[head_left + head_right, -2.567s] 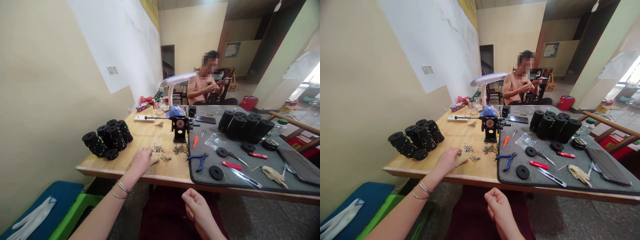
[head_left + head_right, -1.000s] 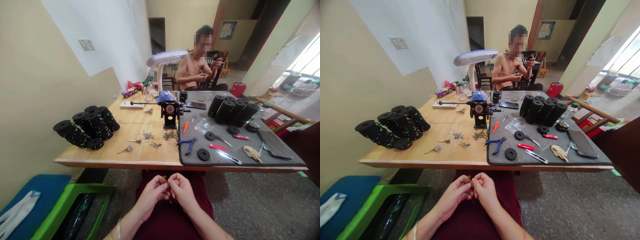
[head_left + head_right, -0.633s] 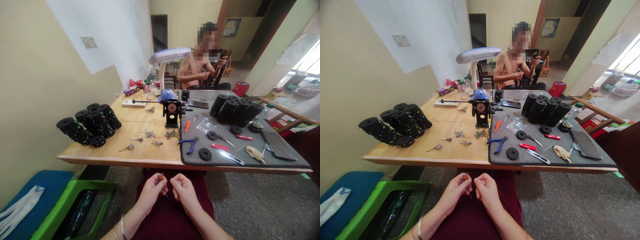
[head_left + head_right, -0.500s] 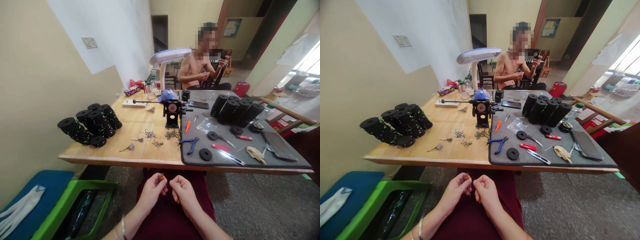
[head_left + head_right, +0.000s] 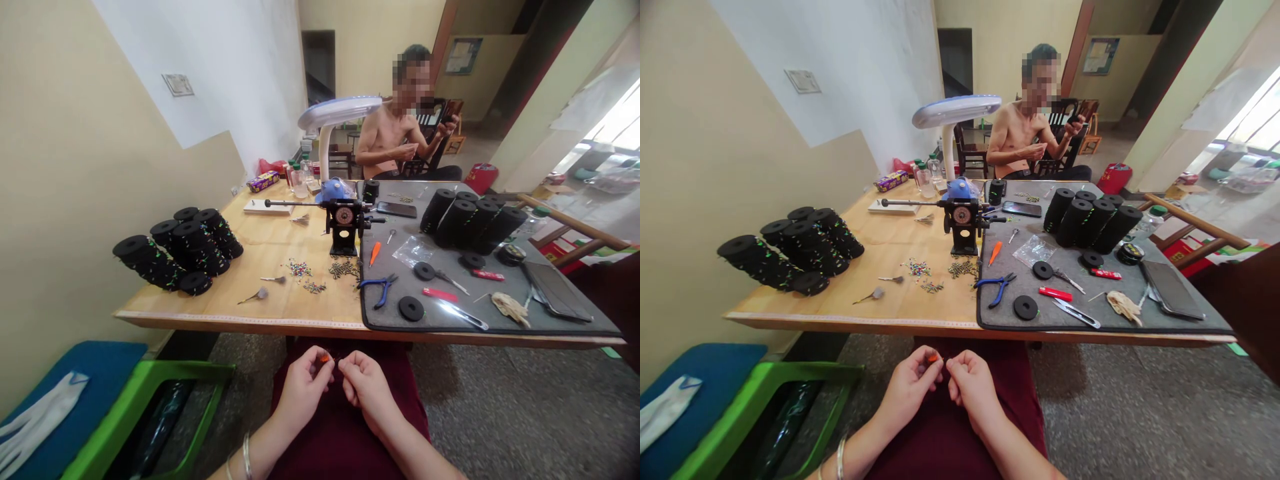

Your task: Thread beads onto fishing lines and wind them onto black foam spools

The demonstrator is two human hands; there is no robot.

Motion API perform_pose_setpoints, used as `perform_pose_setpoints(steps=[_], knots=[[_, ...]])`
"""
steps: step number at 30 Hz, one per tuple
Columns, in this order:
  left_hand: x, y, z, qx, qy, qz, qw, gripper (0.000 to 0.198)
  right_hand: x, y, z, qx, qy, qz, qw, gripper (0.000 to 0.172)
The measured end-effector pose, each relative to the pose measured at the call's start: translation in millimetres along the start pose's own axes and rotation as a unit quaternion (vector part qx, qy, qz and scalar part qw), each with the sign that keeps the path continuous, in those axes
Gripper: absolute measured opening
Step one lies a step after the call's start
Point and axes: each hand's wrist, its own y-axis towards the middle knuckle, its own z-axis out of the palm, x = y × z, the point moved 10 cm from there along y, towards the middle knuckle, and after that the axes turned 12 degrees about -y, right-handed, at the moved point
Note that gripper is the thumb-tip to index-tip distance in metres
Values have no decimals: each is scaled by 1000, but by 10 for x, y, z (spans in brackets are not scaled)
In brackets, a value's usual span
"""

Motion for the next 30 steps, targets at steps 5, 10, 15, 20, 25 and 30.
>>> perform_pose_setpoints(steps=[5, 10, 15, 20, 25, 30], knots=[[-28, -32, -2, 8, 50, 33, 998, 17, 41, 4, -15, -7, -13, -9, 1000, 37], [-36, -40, 36, 19, 67, 40, 997, 16, 54, 14, -4, -4, -17, -17, 1000, 35], [-45, -19, 85, 23, 22, 4, 999, 16, 52, 34, -24, 0, 48, -24, 999, 33], [-74, 12, 89, 28, 19, 5, 999, 14, 74, 43, -54, 1, 89, -35, 995, 33], [-102, 15, 93, 28, 46, 18, 998, 15, 143, 27, -33, 3, 52, -63, 997, 34], [-131, 18, 133, 44, 53, 15, 997, 18, 179, 19, 8, 31, 32, -69, 997, 37]])
